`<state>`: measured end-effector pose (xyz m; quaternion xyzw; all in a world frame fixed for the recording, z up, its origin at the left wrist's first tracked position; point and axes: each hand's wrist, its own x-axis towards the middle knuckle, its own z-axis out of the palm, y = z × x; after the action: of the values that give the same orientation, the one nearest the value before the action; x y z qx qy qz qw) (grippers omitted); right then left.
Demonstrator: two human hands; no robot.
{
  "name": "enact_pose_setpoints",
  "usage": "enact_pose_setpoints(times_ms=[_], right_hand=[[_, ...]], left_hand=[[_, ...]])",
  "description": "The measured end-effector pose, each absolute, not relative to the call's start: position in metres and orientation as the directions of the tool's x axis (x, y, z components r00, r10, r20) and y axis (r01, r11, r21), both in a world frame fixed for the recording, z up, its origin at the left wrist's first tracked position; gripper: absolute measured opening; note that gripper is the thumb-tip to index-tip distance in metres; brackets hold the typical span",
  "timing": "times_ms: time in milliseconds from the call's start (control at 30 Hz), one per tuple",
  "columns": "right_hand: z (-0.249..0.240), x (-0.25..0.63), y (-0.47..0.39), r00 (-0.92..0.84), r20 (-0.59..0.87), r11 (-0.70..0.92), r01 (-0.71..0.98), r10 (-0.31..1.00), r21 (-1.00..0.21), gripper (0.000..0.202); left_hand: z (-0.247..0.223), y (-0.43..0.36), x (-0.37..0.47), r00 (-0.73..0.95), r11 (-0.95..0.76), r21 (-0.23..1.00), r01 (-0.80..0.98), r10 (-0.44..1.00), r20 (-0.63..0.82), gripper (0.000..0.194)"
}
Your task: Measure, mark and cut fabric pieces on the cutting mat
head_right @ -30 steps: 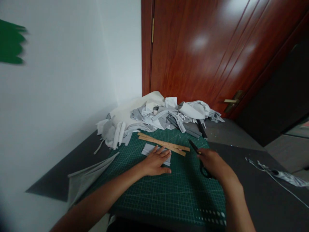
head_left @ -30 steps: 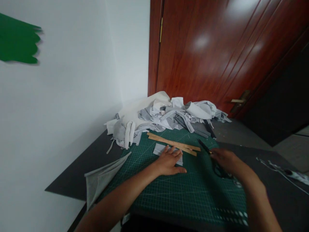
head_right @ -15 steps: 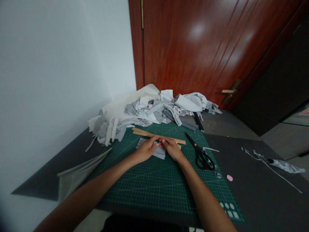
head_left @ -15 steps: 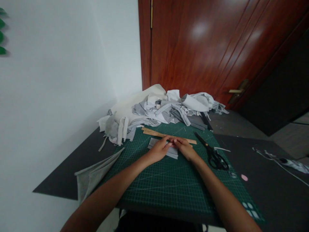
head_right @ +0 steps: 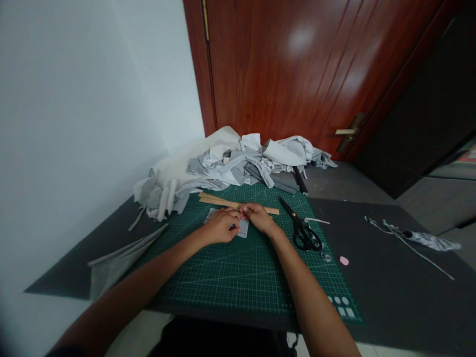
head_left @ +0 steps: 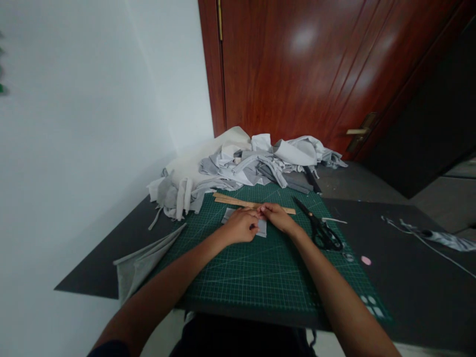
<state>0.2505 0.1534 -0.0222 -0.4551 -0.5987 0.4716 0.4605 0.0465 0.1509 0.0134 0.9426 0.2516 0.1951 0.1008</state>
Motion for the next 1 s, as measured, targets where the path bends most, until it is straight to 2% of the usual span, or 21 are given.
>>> enact_pose_setpoints(times_ms=[167,333,500,567,767,833,900,1000], right_hand=[[-0.021,0.252,0.153,-0.174,0.167,0.200,0.193,0.970,-0.961,0.021],[-0.020,0.250,0.150,-0.187,0.174,0.217,0.236,0.967,-0.947,0.016],[-0.016,0.249,0.147,-0.203,0.168,0.211,0.213,0.965,-0.954,0.021],[-0.016,0.249,0.147,-0.201,0.154,0.193,0.192,0.967,-0.962,0.026],[-0.007,0.253,0.138,-0.217,0.092,0.118,0.107,0.972,-0.987,0.056],[0.001,0.255,0.130,-0.269,0.093,0.113,0.060,0.959,-0.992,0.063],[0.010,0.252,0.121,-0.319,0.158,0.183,0.051,0.935,-0.982,0.065],[0.018,0.241,0.109,-0.206,0.193,0.216,0.095,0.959,-0.972,0.054]], left_hand=[[0.013,0.153,0.039,0.844,-0.883,0.302,0.360,0.446,0.297,0.004],[0.009,0.154,0.027,0.898,-0.896,0.380,0.231,0.346,0.270,0.009],[0.004,0.156,0.031,0.822,-0.792,0.519,0.320,0.505,0.263,0.006],[0.002,0.155,0.033,0.796,-0.765,0.554,0.329,0.540,0.273,0.010],[0.003,0.156,0.034,0.699,-0.620,0.742,0.255,0.648,0.301,0.011],[0.005,0.158,0.034,0.640,-0.542,0.812,0.216,0.707,0.301,0.018],[0.007,0.160,0.034,0.579,-0.458,0.875,0.157,0.760,0.294,0.029],[0.009,0.157,0.037,0.509,-0.314,0.949,0.029,0.822,0.257,0.046]])
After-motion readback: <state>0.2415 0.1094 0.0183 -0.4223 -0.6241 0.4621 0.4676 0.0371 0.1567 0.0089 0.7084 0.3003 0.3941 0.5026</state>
